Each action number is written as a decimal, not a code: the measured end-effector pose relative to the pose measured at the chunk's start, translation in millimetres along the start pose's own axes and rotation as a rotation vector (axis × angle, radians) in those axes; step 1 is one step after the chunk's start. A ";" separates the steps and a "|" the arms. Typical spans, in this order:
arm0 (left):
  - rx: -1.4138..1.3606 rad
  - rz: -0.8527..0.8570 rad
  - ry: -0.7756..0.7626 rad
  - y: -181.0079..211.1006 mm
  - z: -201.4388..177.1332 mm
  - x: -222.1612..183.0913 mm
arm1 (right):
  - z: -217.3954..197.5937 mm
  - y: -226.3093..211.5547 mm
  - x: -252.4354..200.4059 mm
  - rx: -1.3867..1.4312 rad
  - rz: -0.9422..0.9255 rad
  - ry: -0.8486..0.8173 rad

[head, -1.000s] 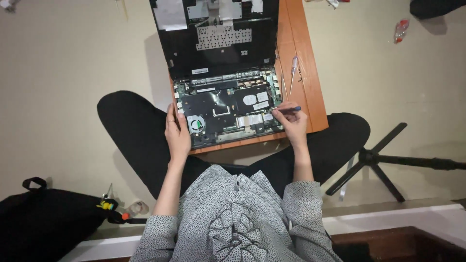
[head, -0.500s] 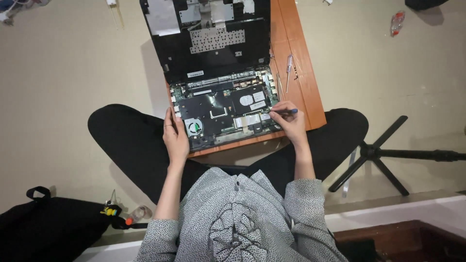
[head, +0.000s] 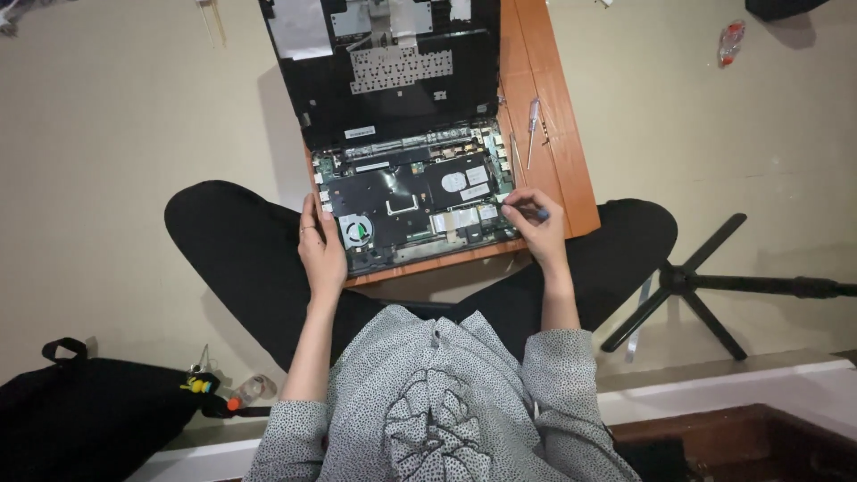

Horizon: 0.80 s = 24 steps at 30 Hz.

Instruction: Disassembling a laptop case and inspecting internal components using a small tool.

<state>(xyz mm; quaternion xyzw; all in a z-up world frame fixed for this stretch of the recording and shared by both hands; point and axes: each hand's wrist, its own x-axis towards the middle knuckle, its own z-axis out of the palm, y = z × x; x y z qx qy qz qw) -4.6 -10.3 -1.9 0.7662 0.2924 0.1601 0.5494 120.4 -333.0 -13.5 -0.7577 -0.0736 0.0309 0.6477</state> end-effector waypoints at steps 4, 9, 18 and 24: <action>0.003 0.011 0.004 3.9 -0.8 0.5 | -2.3 -14.6 -7.5 0.017 0.028 -0.017; 0.001 0.019 0.005 -0.1 -0.6 0.5 | -12.8 -12.0 -12.0 -0.030 -0.039 -0.045; 0.015 0.018 0.013 7.8 -0.8 -1.4 | -5.9 -26.6 -9.7 -0.140 -0.064 -0.123; 0.101 0.049 -0.006 -1.5 1.5 0.2 | 0.1 -79.1 -4.9 -0.471 -0.063 -0.231</action>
